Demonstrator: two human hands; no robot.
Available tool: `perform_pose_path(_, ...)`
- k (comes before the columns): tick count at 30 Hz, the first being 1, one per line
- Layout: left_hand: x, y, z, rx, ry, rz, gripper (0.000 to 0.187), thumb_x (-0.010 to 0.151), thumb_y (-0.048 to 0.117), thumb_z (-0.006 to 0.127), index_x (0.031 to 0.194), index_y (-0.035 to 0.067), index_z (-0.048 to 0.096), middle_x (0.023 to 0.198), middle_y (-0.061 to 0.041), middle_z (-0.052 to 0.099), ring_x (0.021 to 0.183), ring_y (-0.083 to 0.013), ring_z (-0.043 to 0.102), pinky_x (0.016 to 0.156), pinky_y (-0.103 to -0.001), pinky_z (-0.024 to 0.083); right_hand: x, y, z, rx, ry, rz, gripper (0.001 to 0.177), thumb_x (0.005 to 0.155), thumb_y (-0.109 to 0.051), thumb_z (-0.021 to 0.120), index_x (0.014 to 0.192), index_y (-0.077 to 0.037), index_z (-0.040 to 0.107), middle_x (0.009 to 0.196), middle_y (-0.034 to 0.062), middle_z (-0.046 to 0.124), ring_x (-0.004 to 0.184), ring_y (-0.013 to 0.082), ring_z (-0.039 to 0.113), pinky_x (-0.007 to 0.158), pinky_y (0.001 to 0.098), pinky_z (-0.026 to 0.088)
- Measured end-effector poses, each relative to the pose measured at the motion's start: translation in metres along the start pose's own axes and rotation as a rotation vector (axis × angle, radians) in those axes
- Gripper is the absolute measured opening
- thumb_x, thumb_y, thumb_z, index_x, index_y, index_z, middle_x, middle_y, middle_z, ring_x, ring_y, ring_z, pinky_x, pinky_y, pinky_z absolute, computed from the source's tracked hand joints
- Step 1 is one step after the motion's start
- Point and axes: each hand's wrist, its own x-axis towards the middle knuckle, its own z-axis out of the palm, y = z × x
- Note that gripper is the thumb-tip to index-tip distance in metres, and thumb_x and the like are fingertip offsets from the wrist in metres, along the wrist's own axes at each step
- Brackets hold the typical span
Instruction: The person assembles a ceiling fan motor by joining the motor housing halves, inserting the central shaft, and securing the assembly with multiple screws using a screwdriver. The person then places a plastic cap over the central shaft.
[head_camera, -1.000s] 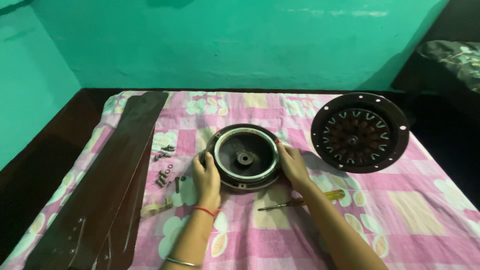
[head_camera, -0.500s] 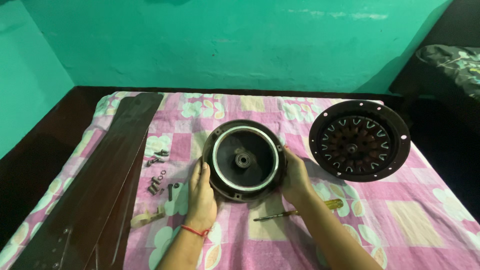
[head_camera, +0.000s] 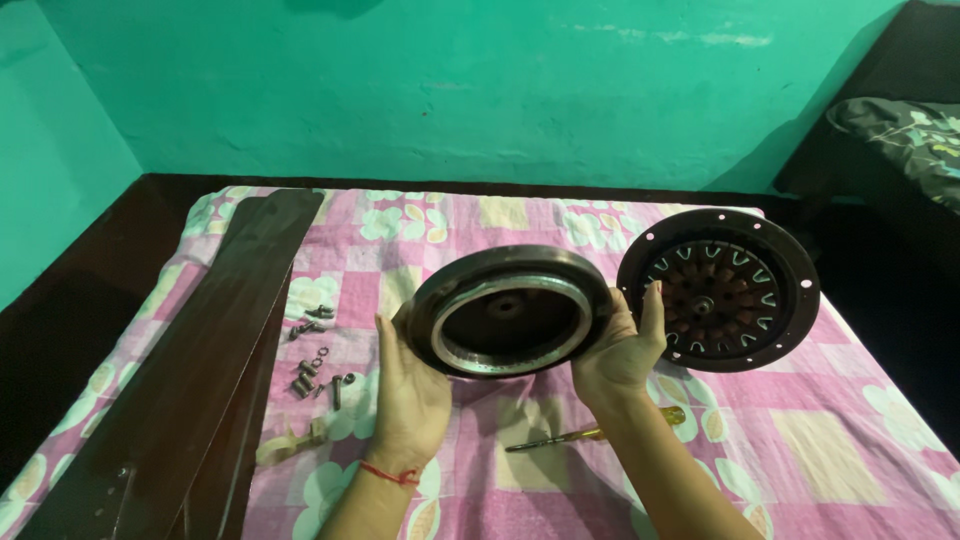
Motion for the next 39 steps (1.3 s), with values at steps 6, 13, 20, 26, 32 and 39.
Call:
perform_pose_path(6,0.009,0.002,-0.032,-0.266,-0.043,-0.009,0.029,0.117,0.036,0.054,0.109,0.009,0.061,0.132,-0.007,0.068,0.119,-0.021,0.059,0.106,-0.041,0.043,0.008,0.011,-0.025,0.01,-0.027,-0.039,0.068,0.098,-0.074,0.054,0.065,-0.014,0.055,0.081,0.0067,0.067,0.084,0.0253,0.06,0.086,0.0377,0.048)
perform_pose_path(13,-0.001,0.007,-0.009,-0.065,0.027,-0.192,0.043,0.099,0.02,0.052,0.142,0.015,0.055,0.129,-0.008,0.066,0.118,-0.0215,0.063,0.104,-0.04,0.049,0.016,-0.006,-0.01,-0.275,-0.038,0.092,0.039,0.098,-0.052,0.051,0.102,-0.016,0.065,0.136,0.0062,0.065,0.126,0.0277,0.063,0.108,0.0473,0.05)
perform_pose_path(20,0.009,0.02,0.006,0.172,0.099,-0.116,0.059,0.099,0.017,0.051,0.157,0.013,0.043,0.136,-0.01,0.063,0.123,-0.0217,0.061,0.108,-0.039,0.048,0.019,0.003,-0.01,-0.479,0.22,0.665,0.068,0.094,-0.063,0.055,0.113,-0.001,0.073,0.093,0.0156,0.074,0.073,0.0253,0.072,0.069,0.0408,0.062)
perform_pose_path(26,0.014,0.019,-0.008,0.211,0.312,-0.11,0.056,0.097,0.031,0.048,0.151,0.018,0.044,0.136,-0.007,0.063,0.122,-0.0216,0.062,0.105,-0.041,0.049,0.018,0.022,-0.017,-0.573,0.392,0.634,0.047,0.095,-0.052,0.061,0.106,-0.007,0.073,0.089,0.0095,0.077,0.069,0.0223,0.071,0.069,0.0381,0.061)
perform_pose_path(32,0.024,-0.001,-0.032,0.189,0.289,-0.161,0.052,0.103,0.036,0.05,0.14,0.0,0.058,0.135,-0.013,0.065,0.118,-0.0255,0.063,0.1,-0.041,0.052,0.014,0.017,-0.008,-0.42,0.3,0.468,0.035,0.101,-0.041,0.055,0.099,-0.009,0.069,0.083,0.009,0.072,0.064,0.0211,0.068,0.063,0.0398,0.06)
perform_pose_path(39,0.023,-0.004,-0.026,0.298,0.28,-0.308,0.059,0.101,0.05,0.042,0.141,0.01,0.059,0.139,-0.007,0.065,0.123,-0.0227,0.062,0.103,-0.04,0.05,0.011,-0.008,0.004,-0.557,-0.055,0.098,0.028,0.106,-0.027,0.06,0.105,-0.002,0.071,0.085,0.0067,0.072,0.065,0.0131,0.064,0.06,0.0291,0.053)
